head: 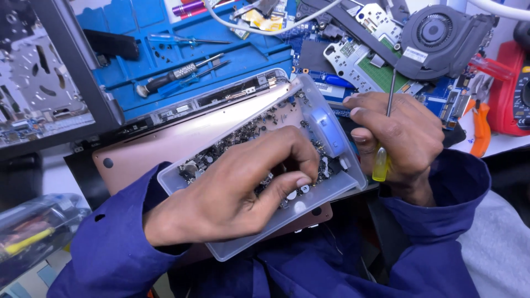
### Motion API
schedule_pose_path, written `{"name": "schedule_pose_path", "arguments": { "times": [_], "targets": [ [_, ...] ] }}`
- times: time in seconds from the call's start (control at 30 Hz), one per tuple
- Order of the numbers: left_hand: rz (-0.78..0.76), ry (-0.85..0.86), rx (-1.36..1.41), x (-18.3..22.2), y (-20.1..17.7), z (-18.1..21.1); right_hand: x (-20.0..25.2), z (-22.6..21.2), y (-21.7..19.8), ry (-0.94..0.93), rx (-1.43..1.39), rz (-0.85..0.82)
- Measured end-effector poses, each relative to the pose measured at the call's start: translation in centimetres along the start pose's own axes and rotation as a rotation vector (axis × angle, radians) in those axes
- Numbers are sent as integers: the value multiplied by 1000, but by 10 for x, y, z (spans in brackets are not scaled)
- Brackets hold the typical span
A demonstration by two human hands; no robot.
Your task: The person is disassembling a MacBook laptop, using a screwdriver to remove screws and sorting through a plastic container of small electronic parts.
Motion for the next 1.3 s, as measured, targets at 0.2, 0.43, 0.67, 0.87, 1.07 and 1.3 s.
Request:
{"name": "schedule_pose_path", "arguments": {
  "times": [0.2, 0.43, 0.67, 0.87, 1.07, 1.3],
  "targets": [
    [63, -149, 365, 1, -4, 2, 2, 2, -3, -13, -1, -9],
    [77, -158, 414, 1, -5, 0, 1, 2, -4, -10, -2, -30],
    [67, -157, 382, 2, -4, 1, 2, 3, -4, -5, 1, -47],
    [66, -175, 364, 2, -5, -1, 2, 3, -4, -6, 1, -41],
    [59, -159, 330, 1, -5, 0, 1, 2, -4, -2, 10, -42],
    [-61, 103, -546, 0, 9, -20, 5, 2, -1, -7, 31, -31]
  ]
}}
Point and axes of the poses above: each hand's wrist, its own x-axis away from the middle knuckle, its own y-axis out of the palm, z = x × y, the point moved 3 cm from there along -x, towards the middle knuckle, and after that the axes turned 1 degree about y, right-handed, at the moved point
